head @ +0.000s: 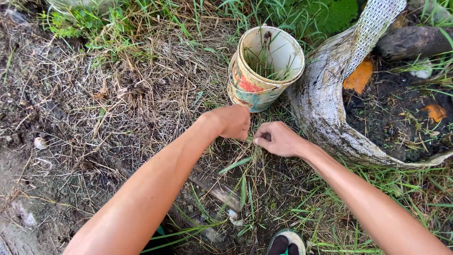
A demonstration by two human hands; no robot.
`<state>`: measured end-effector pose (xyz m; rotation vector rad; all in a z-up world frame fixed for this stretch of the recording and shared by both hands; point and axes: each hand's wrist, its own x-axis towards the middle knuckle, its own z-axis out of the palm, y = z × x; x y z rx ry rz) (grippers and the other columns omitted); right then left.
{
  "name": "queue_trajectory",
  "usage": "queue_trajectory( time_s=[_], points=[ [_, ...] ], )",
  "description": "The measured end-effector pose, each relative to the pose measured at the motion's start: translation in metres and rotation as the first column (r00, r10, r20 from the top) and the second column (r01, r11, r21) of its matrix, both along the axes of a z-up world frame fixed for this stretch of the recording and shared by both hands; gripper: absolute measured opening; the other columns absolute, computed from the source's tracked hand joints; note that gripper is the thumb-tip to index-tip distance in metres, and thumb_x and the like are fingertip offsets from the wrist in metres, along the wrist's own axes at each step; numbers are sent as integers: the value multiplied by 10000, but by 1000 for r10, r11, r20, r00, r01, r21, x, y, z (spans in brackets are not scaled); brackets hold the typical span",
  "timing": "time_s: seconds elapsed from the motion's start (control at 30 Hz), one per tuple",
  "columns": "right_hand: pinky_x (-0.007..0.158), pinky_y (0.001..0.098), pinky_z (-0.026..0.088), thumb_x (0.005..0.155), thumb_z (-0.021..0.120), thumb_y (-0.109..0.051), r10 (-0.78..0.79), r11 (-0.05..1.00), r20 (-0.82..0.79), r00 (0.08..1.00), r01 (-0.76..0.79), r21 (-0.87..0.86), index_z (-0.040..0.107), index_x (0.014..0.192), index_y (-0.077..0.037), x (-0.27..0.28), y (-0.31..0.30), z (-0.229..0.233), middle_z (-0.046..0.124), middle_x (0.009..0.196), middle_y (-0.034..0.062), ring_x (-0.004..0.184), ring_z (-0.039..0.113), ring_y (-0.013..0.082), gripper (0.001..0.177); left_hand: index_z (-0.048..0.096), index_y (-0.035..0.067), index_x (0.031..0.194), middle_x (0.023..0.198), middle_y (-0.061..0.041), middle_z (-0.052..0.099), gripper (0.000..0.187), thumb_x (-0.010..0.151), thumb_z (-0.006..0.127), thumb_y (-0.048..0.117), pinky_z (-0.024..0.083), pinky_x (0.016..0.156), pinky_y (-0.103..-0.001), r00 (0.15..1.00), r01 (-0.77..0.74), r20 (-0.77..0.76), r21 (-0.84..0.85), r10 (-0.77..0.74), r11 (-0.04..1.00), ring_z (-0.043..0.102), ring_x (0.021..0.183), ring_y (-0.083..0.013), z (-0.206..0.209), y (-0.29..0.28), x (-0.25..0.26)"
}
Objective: Pull weeds and clear debris from the soil around a plant container next to a pond.
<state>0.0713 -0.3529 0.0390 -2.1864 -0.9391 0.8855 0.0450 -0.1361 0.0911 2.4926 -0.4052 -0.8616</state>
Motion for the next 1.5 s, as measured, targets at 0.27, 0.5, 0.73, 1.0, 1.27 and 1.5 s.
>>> queue_trajectory(
  time_s=[0.27,0.5,0.73,1.0,1.27,1.5],
  points=[
    [658,366,553,851,700,-144,-123,990,225,967,106,90,778,961,-19,21,19,75,773,804,129,656,706,203,183,785,73,871,843,-108,779,160,778,769,202,595,774,-376,945,-132,263,-238,195,962,757,789,-239,37,23,8],
    [479,253,388,883,716,-102,-296,941,-46,954,300,160,785,923,-30,52,12,106,682,670,62,546,546,90,107,787,71,912,776,-60,773,160,779,783,162,603,700,-298,889,-226,249,-493,385,840,720,700,-116,65,23,14],
    [471,205,383,962,690,-168,-472,824,-353,808,546,147,755,920,-34,44,23,130,654,664,32,546,561,69,155,794,43,931,757,-39,764,121,878,745,140,563,638,-274,863,-230,236,-603,446,764,650,662,-60,58,21,15],
    [518,209,432,980,669,-149,-458,650,-619,638,715,256,705,962,-30,50,33,136,679,811,27,582,549,70,125,765,43,1150,768,-35,760,271,939,664,181,535,583,-264,777,-336,169,-704,607,626,628,626,-50,73,20,16],
    [490,237,424,967,670,-134,-493,420,-647,582,810,409,676,992,-19,74,33,135,716,882,79,601,616,98,118,474,29,1473,878,-110,747,540,975,594,200,557,663,-305,704,-477,77,-685,706,550,678,676,-124,86,13,14],
    [462,213,450,985,671,-84,-538,232,-536,651,725,648,681,999,30,89,42,157,710,872,120,592,654,123,115,561,51,1434,960,-132,761,475,970,574,151,581,744,-338,711,-439,160,-661,685,609,707,755,-164,73,5,23]
  ],
)
